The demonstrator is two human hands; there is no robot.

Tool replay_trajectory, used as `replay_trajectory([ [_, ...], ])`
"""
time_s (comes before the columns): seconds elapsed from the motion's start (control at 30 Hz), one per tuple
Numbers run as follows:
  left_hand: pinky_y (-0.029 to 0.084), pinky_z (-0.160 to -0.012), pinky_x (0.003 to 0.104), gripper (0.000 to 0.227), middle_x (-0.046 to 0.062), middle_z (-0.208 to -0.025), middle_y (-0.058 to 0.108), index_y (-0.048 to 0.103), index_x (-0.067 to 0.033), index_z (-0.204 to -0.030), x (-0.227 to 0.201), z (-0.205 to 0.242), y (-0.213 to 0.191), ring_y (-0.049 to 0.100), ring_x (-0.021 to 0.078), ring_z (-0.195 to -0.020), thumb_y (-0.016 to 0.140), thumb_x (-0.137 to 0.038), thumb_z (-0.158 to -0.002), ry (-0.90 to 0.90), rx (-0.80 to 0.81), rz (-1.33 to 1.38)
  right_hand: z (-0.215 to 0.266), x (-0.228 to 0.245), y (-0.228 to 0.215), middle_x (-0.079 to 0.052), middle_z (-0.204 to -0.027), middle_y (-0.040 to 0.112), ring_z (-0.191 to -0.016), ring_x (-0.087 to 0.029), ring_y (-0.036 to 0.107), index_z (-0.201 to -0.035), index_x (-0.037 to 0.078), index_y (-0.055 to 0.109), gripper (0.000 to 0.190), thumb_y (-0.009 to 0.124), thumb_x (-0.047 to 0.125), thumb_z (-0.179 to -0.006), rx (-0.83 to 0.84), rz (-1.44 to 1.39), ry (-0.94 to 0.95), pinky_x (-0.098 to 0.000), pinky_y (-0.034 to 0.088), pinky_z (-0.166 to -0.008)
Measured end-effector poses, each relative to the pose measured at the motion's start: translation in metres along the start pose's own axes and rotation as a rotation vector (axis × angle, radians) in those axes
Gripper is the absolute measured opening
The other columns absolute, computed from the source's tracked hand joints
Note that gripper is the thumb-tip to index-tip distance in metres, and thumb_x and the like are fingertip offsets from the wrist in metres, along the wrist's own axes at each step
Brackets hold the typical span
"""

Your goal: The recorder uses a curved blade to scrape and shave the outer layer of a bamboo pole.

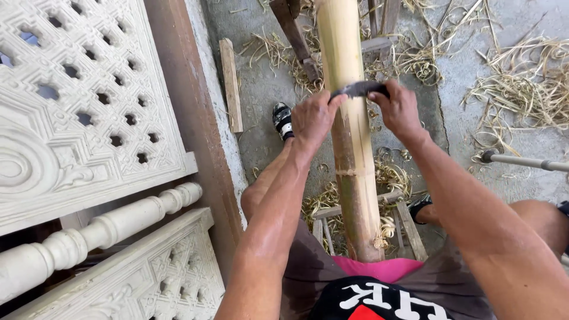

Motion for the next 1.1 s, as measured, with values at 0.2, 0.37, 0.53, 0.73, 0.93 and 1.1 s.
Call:
replay_trajectory([
  [0.2,0.038,-0.037,0.030,0.045,-0.004,-0.060,0.052,0.058,-0.0145,-0.077,-0.036,0.075,-0.011,0.044,0.0111,-0.044,0.055,-0.053,-0.101,-0.015,0.054,0.005,0.080,0.005,-0.004,-0.011,-0.072,0.068,-0.049,-0.019,0.054,-0.092,0.002,0.059,0.035,0.063,0.035,-0.103,0.020,0.012,0.109,-0.0385,0.044,-0.043],
  [0.37,0.042,-0.040,0.035,0.047,0.001,-0.062,0.059,0.059,-0.0128,-0.075,-0.063,0.126,-0.024,0.053,0.0149,-0.046,0.057,-0.052,-0.101,-0.041,0.102,0.004,0.140,0.015,-0.011,-0.014,-0.068,0.065,-0.049,-0.023,0.057,-0.090,0.001,0.058,0.036,0.064,0.034,-0.102,0.067,-0.017,0.203,-0.0428,0.043,-0.045],
  [0.53,0.045,-0.046,0.037,0.046,0.004,-0.067,0.063,0.058,-0.0128,-0.075,-0.093,0.179,-0.038,0.058,0.0181,-0.053,0.059,-0.051,-0.101,0.023,0.031,0.013,0.207,0.023,-0.019,-0.022,-0.070,0.063,-0.062,-0.039,0.060,-0.091,0.000,0.060,0.035,0.071,0.033,-0.097,-0.020,-0.027,0.113,-0.0498,0.044,-0.056],
  [0.73,0.044,-0.044,0.038,0.047,0.006,-0.057,0.055,0.055,-0.0112,-0.070,-0.113,0.270,-0.031,0.052,0.0185,-0.046,0.069,-0.045,-0.099,0.020,0.199,0.022,0.327,-0.050,0.016,-0.020,-0.066,0.061,-0.064,-0.040,0.060,-0.090,0.000,0.057,0.037,0.067,0.035,-0.097,0.292,0.004,0.153,-0.0504,0.045,-0.060],
  [0.93,0.042,-0.042,0.038,0.049,0.005,-0.058,0.058,0.057,-0.0112,-0.067,-0.089,0.221,-0.036,0.051,0.0181,-0.045,0.066,-0.049,-0.096,-0.006,0.314,0.122,0.257,-0.034,0.015,-0.008,-0.069,0.072,-0.061,-0.025,0.070,-0.112,0.013,0.071,0.042,0.068,0.048,-0.088,0.672,-0.086,0.518,-0.0431,0.053,-0.057],
  [1.1,0.037,-0.037,0.033,0.045,-0.001,-0.060,0.056,0.061,-0.0124,-0.077,-0.034,0.088,-0.023,0.044,0.0115,-0.043,0.058,-0.050,-0.102,-0.062,0.116,0.077,0.087,-0.005,0.002,-0.009,-0.076,0.069,-0.048,-0.019,0.056,-0.096,0.002,0.064,0.040,0.058,0.042,-0.102,0.203,-0.009,0.220,-0.0367,0.045,-0.041],
])
Point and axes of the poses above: each hand's wrist, its own z-axis away from the middle knuckle, its own y-axis out of the palm, x = y × z, the point moved 4 cm from there along -z, towards the middle knuckle
